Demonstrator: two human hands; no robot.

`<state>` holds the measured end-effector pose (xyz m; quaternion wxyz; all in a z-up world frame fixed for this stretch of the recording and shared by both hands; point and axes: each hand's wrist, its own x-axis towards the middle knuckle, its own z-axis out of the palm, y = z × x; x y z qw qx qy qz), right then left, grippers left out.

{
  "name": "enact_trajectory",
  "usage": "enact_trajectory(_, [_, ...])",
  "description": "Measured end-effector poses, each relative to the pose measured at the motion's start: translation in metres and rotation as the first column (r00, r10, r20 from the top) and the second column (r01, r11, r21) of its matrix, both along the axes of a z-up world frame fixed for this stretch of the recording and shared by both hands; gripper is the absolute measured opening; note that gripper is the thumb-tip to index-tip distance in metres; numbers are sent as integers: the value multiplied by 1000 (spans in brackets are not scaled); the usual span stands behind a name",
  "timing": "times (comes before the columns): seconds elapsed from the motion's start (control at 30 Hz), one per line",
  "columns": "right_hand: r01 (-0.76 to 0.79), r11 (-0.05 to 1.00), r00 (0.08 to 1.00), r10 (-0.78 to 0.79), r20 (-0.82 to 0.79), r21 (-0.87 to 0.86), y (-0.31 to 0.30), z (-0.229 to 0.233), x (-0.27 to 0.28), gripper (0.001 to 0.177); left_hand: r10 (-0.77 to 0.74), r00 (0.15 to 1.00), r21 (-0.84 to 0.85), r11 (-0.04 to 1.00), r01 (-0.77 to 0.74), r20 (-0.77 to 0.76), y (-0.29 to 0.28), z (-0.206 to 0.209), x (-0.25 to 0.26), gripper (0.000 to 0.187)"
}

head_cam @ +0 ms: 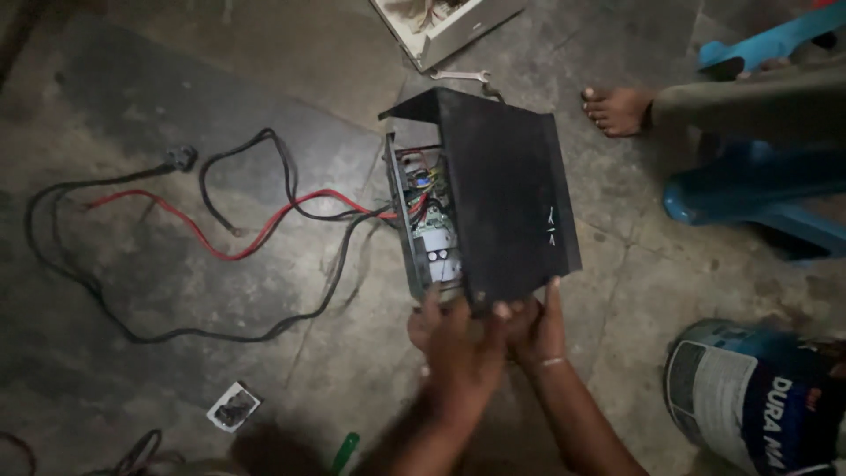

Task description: The person is working on a black electronic device, possibly a power supply unit, on the floor. They open and close the casing, use a screwdriver to tighten screws, and handle wires connected to the device.

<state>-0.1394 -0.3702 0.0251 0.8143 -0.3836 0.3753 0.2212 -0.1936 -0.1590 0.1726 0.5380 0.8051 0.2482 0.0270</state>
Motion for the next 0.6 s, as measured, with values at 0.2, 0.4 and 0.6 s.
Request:
enact_trajectory(0.2, [-155, 987, 987, 154, -34, -40, -10, 16, -11, 79, 1, 976, 142, 989, -32, 217, -35, 63, 20, 42])
enact_trajectory(0.4, [-221, 971, 975, 220, -27, -94, 12, 26, -16, 79, -24, 974, -84, 996, 44, 224, -50, 53, 16, 34])
enact_trajectory(0.6, [-231, 959, 973, 229, -31, -165, 1, 41, -13, 79, -50, 960, -117, 989, 85, 277, -44, 47, 9, 35])
